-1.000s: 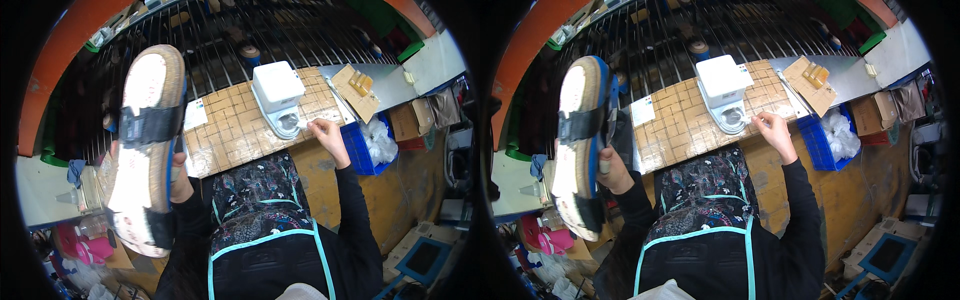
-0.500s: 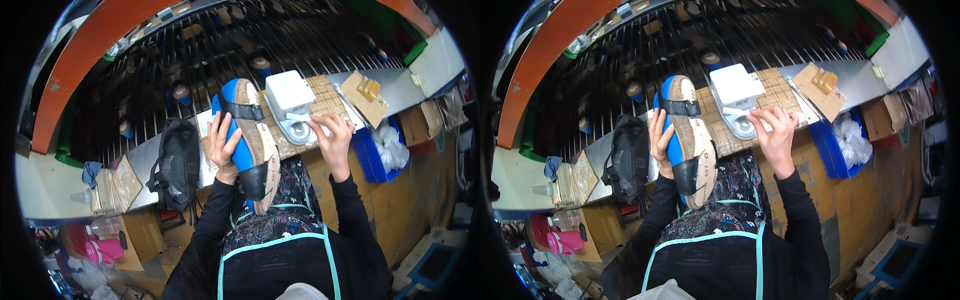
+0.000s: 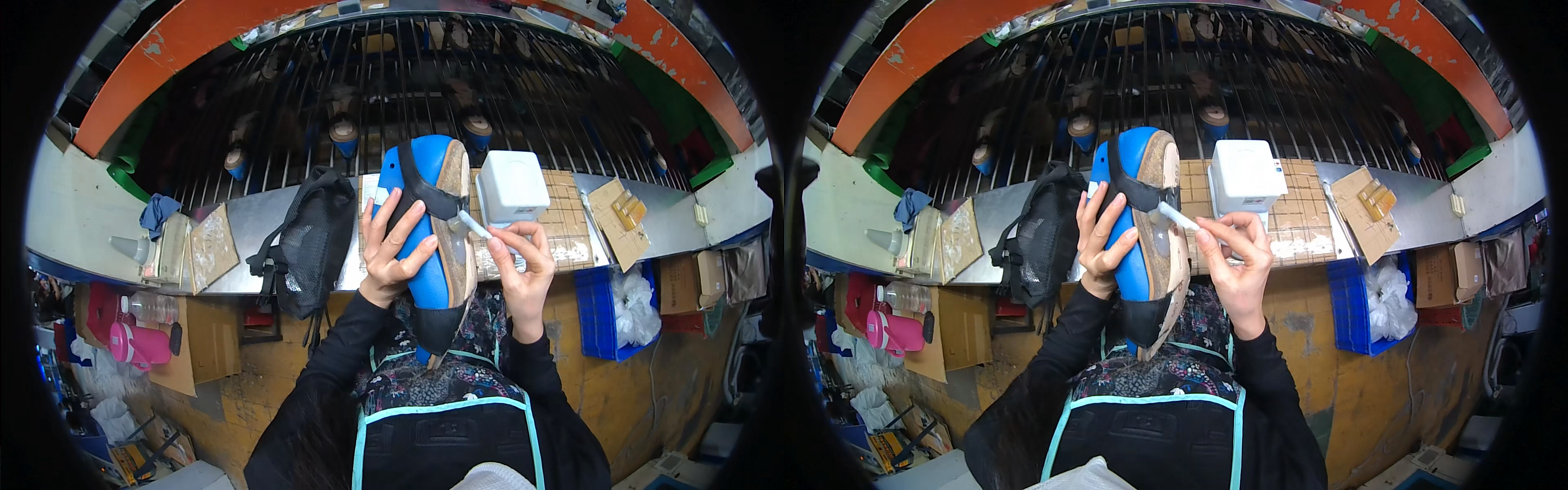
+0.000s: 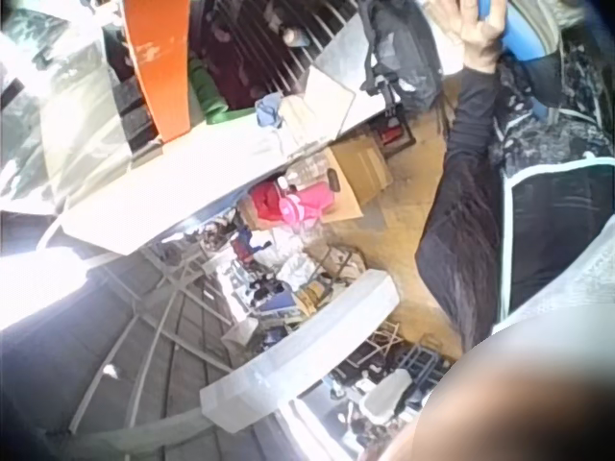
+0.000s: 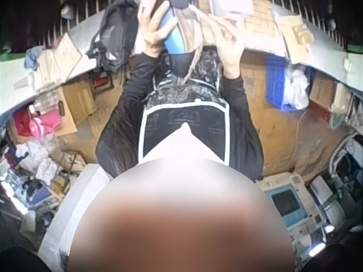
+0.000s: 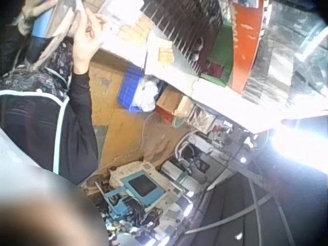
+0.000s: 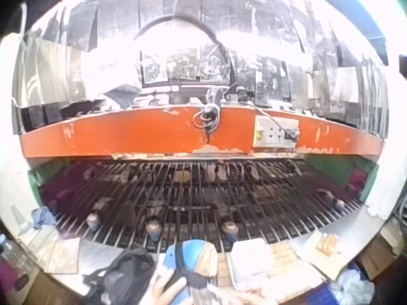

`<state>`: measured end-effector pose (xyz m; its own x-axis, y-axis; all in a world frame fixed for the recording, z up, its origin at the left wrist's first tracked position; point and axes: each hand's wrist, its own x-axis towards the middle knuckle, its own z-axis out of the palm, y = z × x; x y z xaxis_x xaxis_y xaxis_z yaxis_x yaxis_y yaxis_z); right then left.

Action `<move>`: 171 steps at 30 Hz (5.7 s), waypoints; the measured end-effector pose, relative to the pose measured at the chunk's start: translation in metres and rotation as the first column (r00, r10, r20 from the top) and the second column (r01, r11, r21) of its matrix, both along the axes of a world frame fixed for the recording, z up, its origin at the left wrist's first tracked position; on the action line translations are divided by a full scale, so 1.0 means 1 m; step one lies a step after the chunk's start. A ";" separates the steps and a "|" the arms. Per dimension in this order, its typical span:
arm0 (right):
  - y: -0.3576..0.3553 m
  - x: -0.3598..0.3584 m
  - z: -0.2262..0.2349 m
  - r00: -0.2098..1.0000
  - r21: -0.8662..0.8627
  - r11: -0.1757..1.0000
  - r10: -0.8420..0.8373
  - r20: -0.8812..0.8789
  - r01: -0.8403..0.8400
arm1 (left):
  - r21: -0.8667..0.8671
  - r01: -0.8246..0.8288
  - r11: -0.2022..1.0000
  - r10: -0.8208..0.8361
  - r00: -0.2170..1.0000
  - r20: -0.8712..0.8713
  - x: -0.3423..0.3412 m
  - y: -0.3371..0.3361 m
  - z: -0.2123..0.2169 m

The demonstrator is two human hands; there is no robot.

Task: The person repeatedly applies glue to the soles of blue sandals using a small brush. They dip the brush into a white container, apply the glue to the sole, and place the sandal on a drying rack. This cycle is repeated for multiple sandals throughout the clip.

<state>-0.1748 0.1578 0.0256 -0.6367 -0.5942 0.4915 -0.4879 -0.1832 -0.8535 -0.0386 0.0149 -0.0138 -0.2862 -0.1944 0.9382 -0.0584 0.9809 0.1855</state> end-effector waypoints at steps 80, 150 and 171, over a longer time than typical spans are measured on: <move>0.024 0.003 0.018 0.984 0.080 0.987 0.146 -0.099 -0.138 | 0.001 0.058 0.998 -0.058 0.998 -0.031 0.015 -0.003 0.015; 0.026 0.005 0.014 0.962 0.173 0.972 0.194 -0.194 -0.161 | 0.029 -0.015 0.999 0.019 0.990 -0.138 0.004 -0.025 0.007; -0.021 -0.013 0.038 0.976 0.012 0.986 0.168 -0.139 -0.168 | 0.063 -0.149 0.987 0.161 0.931 -0.326 -0.008 -0.024 0.009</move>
<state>-0.1876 0.1373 0.0640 -0.4530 -0.6871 0.5681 -0.5637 -0.2729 -0.7796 -0.0464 -0.0090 -0.0048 0.0739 -0.2471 0.9662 -0.1391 0.9568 0.2554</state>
